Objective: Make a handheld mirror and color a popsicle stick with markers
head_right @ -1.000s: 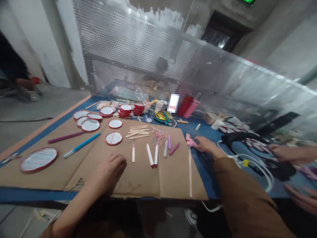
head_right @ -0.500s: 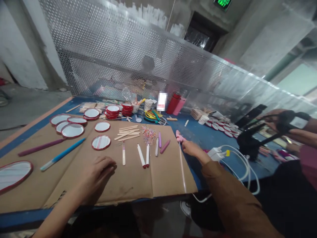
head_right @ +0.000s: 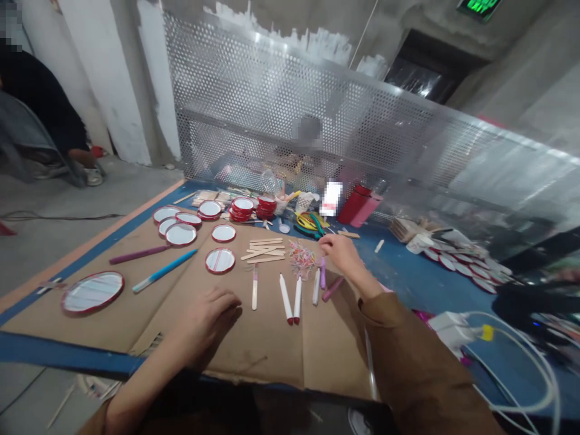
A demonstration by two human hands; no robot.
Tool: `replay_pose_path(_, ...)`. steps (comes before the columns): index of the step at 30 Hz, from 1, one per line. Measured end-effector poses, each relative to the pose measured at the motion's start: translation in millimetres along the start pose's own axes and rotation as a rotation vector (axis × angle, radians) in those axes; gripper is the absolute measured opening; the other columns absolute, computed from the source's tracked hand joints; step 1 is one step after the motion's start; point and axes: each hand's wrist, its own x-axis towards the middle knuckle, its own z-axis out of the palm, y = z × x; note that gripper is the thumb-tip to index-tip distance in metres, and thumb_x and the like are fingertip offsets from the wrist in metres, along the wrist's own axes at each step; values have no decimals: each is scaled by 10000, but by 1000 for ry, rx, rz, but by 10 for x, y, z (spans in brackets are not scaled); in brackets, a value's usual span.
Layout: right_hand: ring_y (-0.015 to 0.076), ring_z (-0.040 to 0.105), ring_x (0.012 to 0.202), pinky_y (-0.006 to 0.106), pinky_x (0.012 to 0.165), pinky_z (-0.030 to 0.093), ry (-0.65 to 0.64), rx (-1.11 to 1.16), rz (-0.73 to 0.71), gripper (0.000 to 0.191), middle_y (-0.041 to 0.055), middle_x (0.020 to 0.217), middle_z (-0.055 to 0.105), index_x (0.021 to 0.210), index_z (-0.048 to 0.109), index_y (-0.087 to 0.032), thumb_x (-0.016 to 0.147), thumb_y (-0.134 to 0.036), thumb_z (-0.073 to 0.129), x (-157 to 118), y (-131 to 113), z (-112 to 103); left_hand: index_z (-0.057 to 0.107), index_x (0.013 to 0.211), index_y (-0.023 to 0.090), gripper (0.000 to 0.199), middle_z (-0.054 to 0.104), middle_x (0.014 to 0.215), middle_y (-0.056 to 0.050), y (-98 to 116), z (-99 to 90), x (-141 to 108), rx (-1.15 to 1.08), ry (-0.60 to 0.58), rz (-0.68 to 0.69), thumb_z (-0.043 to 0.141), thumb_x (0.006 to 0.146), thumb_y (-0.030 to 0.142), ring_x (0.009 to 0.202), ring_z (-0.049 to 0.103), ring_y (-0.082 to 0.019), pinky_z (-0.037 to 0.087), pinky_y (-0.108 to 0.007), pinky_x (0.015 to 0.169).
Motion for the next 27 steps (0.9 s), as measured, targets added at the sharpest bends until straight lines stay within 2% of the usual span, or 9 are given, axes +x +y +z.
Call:
replay_pose_path(2, 181, 623, 609, 265, 593, 403, 59, -4, 40, 138, 25, 610, 678, 687, 664, -198, 759, -259, 564, -54, 10, -53, 624, 868, 190, 154, 681, 866, -60, 5, -6, -8, -6, 17, -2, 487, 936, 172, 827, 596, -212, 460, -324, 746)
replay_pose_path(7, 176, 520, 543, 281, 531, 284, 150, -31, 96, 375, 17, 512, 565, 540, 509, -222, 808, -483, 532, -400, -63, -102, 560, 726, 199, 240, 617, 750, -43, 10, -61, -22, -68, 46, -92, 436, 932, 203, 747, 555, -195, 424, -293, 680)
replay_pose_path(10, 169, 519, 521, 276, 540, 294, 76, -12, 53, 434, 5, 458, 525, 524, 451, -226, 853, -509, 452, -609, -202, -26, 436, 600, 205, 350, 488, 611, 13, -15, -64, -44, -208, 109, -201, 405, 937, 293, 627, 479, -153, 359, -257, 603)
replay_pose_path(12, 172, 537, 526, 274, 555, 311, 24, -11, -23, 422, 6, 480, 550, 565, 491, -229, 875, -505, 415, -698, -309, 54, 339, 546, 208, 426, 354, 535, 49, -36, -46, -64, -289, 146, -302, 397, 935, 372, 548, 399, -124, 287, -245, 543)
replay_pose_path(14, 179, 543, 540, 277, 561, 317, 3, -28, -123, 387, 16, 536, 583, 628, 547, -233, 888, -477, 395, -742, -422, 140, 316, 528, 204, 470, 291, 510, 61, -42, -31, -78, -328, 164, -373, 396, 936, 423, 515, 359, -108, 239, -243, 519)
replay_pose_path(16, 185, 545, 563, 280, 569, 330, 7, -41, -201, 361, 31, 592, 609, 666, 571, -231, 895, -438, 382, -753, -544, 217, 380, 518, 191, 490, 341, 499, 54, -22, -39, -77, -291, 137, -379, 411, 942, 435, 516, 379, -107, 232, -244, 519)
replay_pose_path(18, 189, 566, 610, 281, 595, 353, -22, -36, -266, 338, 44, 658, 642, 693, 584, -225, 901, -399, 381, -743, -674, 278, 505, 536, 176, 487, 481, 515, 22, 23, -74, -66, -176, 40, -346, 443, 945, 432, 533, 442, -121, 243, -250, 524)
replay_pose_path(22, 186, 595, 660, 271, 601, 372, -90, -22, -350, 270, 38, 717, 673, 760, 618, -219, 899, -341, 422, -682, -948, 371, 726, 722, 190, 463, 732, 701, -79, 129, -169, -39, 76, -143, -302, 443, 964, 465, 638, 631, -185, 291, -264, 538)
replay_pose_path(27, 174, 586, 653, 261, 584, 350, -113, -46, -392, 226, 30, 697, 668, 719, 628, -215, 879, -280, 482, -529, -1200, 458, 772, 866, 204, 475, 781, 857, -123, 181, -227, -9, 166, -212, -293, 402, 984, 478, 776, 727, -253, 418, -284, 601)
